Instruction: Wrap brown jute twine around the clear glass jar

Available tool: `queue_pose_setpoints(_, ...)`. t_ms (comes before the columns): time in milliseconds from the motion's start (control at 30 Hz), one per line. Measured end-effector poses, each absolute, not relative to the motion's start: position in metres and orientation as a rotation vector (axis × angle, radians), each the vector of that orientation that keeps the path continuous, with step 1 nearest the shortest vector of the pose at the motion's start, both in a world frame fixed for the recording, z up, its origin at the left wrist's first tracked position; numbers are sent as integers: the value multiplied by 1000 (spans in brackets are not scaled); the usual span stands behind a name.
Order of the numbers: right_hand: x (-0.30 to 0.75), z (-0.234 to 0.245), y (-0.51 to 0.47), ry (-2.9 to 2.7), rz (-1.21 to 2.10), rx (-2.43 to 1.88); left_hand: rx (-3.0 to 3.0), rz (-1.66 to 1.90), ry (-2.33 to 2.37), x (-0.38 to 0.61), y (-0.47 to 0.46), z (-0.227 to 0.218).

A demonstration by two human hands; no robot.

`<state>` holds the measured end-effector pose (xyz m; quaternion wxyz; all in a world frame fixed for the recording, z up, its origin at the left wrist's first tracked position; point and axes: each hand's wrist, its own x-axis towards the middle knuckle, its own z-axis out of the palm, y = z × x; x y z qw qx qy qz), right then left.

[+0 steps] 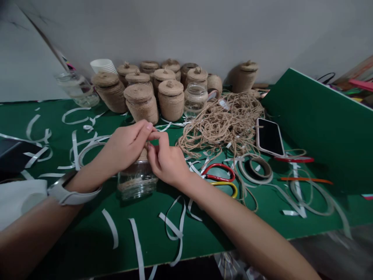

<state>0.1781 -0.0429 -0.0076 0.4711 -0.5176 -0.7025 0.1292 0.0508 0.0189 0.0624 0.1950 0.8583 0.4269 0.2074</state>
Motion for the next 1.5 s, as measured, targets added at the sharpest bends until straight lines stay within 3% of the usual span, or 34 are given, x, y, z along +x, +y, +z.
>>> queue_pose_setpoints(167,180,-5,-38,-1672,415,-1278,2284,477,1159,50,25,56)
queue_pose_setpoints(400,192,-1,-31,-1540,376,-1371,1868,935,881,53,36,33)
queue_pose_setpoints(867,194,1,-33,-1646,325,-1447,1865,1094,710,44,33,19)
queue_pose_setpoints(1100,202,6,-33,-1672,399,-1350,1970,602,702,40,37,42)
queue_pose_setpoints(1333,194,5,-36,-1626,432,-1339,2188,700,1190,60,18,49)
queue_pose_setpoints(1500,202,0,-29,-1556,432,-1361,2082,748,1028,59,22,39)
